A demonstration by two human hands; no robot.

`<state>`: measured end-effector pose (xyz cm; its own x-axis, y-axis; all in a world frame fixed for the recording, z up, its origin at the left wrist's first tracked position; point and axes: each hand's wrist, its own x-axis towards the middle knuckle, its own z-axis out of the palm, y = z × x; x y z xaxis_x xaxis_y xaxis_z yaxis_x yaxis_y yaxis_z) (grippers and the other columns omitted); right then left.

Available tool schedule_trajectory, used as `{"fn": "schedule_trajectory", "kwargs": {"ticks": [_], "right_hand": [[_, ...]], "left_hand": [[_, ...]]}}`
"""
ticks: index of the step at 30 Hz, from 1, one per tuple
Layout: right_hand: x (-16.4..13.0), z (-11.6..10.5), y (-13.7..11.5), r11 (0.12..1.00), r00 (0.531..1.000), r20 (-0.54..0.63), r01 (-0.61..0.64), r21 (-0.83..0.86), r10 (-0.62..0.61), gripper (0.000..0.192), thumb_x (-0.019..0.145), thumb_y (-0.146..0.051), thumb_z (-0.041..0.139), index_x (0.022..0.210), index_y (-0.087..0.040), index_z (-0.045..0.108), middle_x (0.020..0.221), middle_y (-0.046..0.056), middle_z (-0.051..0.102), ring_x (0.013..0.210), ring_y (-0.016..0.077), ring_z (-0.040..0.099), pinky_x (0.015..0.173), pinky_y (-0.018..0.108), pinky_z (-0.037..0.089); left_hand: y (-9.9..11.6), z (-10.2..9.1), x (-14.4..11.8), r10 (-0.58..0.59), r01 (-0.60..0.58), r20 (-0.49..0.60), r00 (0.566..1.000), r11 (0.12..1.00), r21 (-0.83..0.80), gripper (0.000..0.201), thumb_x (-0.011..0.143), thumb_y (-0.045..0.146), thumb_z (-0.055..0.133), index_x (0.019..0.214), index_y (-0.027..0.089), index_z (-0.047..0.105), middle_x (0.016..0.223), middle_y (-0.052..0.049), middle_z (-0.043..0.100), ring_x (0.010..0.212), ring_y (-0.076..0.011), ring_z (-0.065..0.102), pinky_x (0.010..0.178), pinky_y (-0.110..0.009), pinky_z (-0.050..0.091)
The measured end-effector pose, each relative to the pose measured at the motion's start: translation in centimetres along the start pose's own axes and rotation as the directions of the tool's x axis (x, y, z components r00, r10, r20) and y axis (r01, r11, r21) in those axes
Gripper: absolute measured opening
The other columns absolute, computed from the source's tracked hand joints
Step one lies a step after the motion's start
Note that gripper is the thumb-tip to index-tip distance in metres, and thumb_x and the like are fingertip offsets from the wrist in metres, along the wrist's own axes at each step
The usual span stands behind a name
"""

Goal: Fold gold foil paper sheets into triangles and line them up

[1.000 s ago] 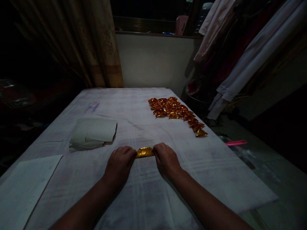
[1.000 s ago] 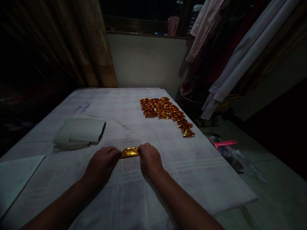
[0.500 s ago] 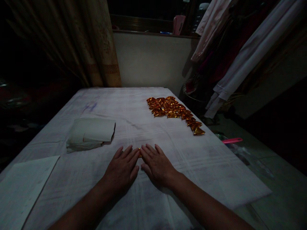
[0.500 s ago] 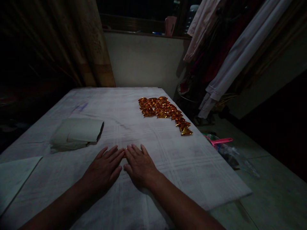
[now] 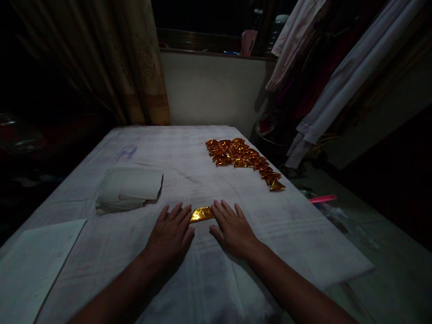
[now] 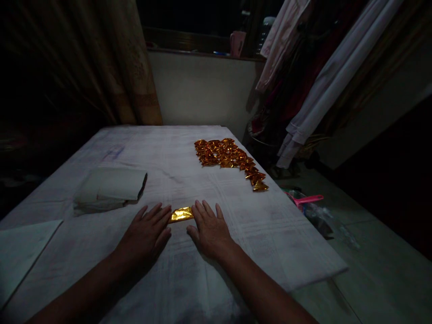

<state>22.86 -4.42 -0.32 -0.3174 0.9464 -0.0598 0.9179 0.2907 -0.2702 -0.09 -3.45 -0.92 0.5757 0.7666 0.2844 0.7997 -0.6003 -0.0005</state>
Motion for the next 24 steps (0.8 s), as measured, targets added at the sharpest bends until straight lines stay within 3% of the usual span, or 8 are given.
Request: {"fn": "schedule_trajectory", "kwargs": {"ticks": [3, 7, 15, 19, 24], "right_hand": [[0.0, 0.0, -0.1, 1.000, 1.000, 0.006, 0.002, -0.003, -0.002, 0.062, 0.104, -0.046, 0.042, 0.158, -0.016, 0.034, 0.165, 0.011, 0.026, 0.155, 0.0309, 0.019, 0.124, 0.061, 0.011], [0.0, 0.0, 0.0, 1.000, 1.000, 0.003, 0.015, -0.010, -0.015, 0.059, 0.104, -0.043, 0.040, 0.158, -0.018, 0.035, 0.165, 0.011, 0.027, 0.155, 0.0307, 0.020, 0.124, 0.061, 0.011], [0.0, 0.4, 0.1, 1.000, 0.998, -0.062, 0.022, -0.002, -0.022, 0.058, 0.102, -0.039, 0.046, 0.155, -0.017, 0.039, 0.164, 0.011, 0.033, 0.152, 0.0333, 0.025, 0.121, 0.062, 0.016], [0.5, 0.5, 0.1, 1.000, 0.993, -0.118, 0.023, -0.012, -0.024, 0.052, 0.100, -0.033, 0.050, 0.151, -0.020, 0.046, 0.160, 0.012, 0.042, 0.148, 0.0336, 0.033, 0.118, 0.061, 0.023], [1.1, -0.1, 0.2, 0.998, 0.981, -0.184, 0.059, -0.019, -0.062, 0.042, 0.097, -0.026, 0.057, 0.139, -0.020, 0.058, 0.148, 0.013, 0.054, 0.136, 0.0302, 0.047, 0.111, 0.046, 0.037]], "left_hand": [[1.3, 0.3, 1.1, 0.063, -0.063, -0.009, 0.998, 0.997, -0.039, 0.051, 0.104, 0.043, 0.037, 0.146, 0.019, 0.053, 0.149, -0.011, 0.057, 0.141, -0.0300, 0.047, 0.122, -0.054, 0.019], [2.1, 0.9, 1.9, 0.130, -0.121, 0.078, 0.988, 0.987, -0.105, 0.053, 0.105, 0.044, 0.035, 0.151, 0.021, 0.045, 0.152, -0.008, 0.053, 0.142, -0.0262, 0.047, 0.124, -0.052, 0.016], [-0.7, 0.1, -0.2, 0.077, -0.065, 0.124, 0.989, 0.993, -0.097, 0.048, 0.105, 0.038, 0.040, 0.149, 0.022, 0.048, 0.152, -0.008, 0.053, 0.141, -0.0293, 0.048, 0.121, -0.057, 0.018], [-0.3, -1.0, 1.5, -0.040, 0.051, 0.098, 0.994, 0.992, -0.111, 0.032, 0.099, 0.023, 0.053, 0.129, 0.027, 0.064, 0.133, -0.006, 0.069, 0.123, -0.0292, 0.062, 0.115, -0.057, 0.029], [0.1, -2.2, 4.1, -0.087, 0.113, 0.226, 0.970, 0.988, -0.104, 0.015, 0.094, 0.020, 0.061, 0.101, 0.020, 0.074, 0.104, -0.009, 0.076, 0.093, -0.0264, 0.070, 0.086, -0.040, 0.048]]}}
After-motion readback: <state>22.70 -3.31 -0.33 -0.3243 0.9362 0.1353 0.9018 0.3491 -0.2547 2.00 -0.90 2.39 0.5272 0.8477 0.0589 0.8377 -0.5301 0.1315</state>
